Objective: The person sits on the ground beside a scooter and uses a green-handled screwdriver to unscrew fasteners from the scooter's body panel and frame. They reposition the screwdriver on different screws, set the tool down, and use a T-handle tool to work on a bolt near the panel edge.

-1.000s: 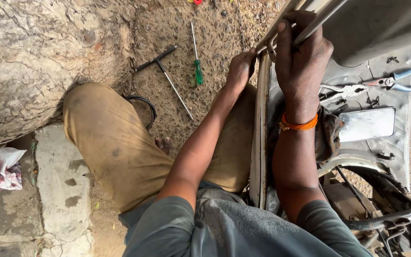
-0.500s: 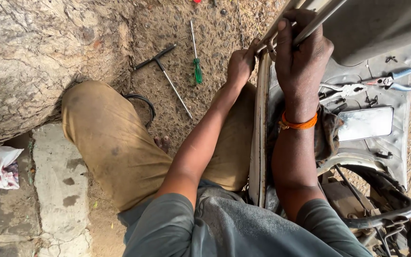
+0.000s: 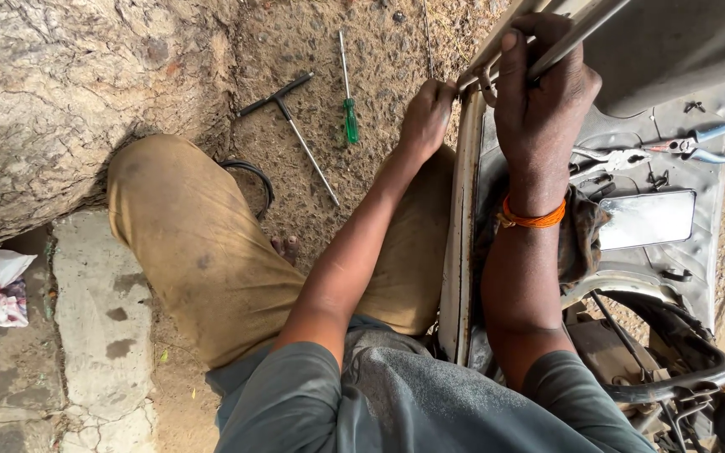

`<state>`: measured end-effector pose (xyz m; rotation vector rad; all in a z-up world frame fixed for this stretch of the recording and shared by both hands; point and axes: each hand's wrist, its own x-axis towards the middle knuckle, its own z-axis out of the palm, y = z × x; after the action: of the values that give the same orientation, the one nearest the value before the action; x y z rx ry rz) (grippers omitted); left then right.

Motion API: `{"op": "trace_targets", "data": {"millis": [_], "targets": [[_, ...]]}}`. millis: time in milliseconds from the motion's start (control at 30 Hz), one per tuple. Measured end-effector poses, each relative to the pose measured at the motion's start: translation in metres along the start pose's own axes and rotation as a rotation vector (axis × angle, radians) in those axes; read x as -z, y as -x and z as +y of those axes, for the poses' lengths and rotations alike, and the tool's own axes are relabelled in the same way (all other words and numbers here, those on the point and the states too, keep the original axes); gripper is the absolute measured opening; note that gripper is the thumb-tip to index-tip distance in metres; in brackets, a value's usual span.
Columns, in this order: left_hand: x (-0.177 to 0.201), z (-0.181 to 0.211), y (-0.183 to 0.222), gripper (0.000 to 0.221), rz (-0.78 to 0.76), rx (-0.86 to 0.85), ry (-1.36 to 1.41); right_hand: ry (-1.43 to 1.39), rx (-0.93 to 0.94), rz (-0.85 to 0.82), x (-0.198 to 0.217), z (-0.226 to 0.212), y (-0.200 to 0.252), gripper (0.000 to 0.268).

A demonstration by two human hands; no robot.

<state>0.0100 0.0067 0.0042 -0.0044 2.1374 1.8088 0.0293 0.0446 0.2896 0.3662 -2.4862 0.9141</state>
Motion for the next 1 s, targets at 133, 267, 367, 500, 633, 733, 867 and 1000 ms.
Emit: {"op": "trace_targets", "data": {"millis": [133, 267, 367, 500, 633, 733, 867, 1000], "targets": [[-0.011, -0.002, -0.004, 0.047, 0.043, -0.014, 0.201, 0.005, -0.017, -0.001, 0.001, 0.004, 0.004, 0.009], [-0.008, 0.001, -0.003, 0.053, -0.003, 0.143, 0.243, -0.012, -0.026, 0.001, 0.000, -0.005, -0.001, 0.010], [0.004, 0.016, 0.000, 0.060, -0.030, 0.283, 0.208, -0.013, -0.030, 0.006, -0.001, -0.003, 0.001, 0.012], [-0.011, -0.015, -0.001, 0.051, 0.017, -0.024, 0.367, -0.044, -0.025, 0.000, -0.001, -0.006, 0.000, 0.009], [0.001, 0.009, 0.002, 0.054, -0.059, 0.211, 0.426, -0.058, -0.007, 0.004, -0.002, -0.005, 0.000, 0.008], [0.023, 0.038, 0.016, 0.048, -0.060, 0.118, 0.257, -0.040, -0.022, 0.001, -0.002, -0.004, 0.003, 0.009], [-0.029, -0.036, -0.018, 0.049, 0.017, -0.175, 0.376, -0.050, -0.019, 0.001, -0.003, -0.001, 0.004, 0.010], [-0.004, 0.001, -0.007, 0.049, -0.095, 0.073, 0.365, -0.035, -0.009, -0.002, -0.002, 0.001, 0.004, 0.010]]}}
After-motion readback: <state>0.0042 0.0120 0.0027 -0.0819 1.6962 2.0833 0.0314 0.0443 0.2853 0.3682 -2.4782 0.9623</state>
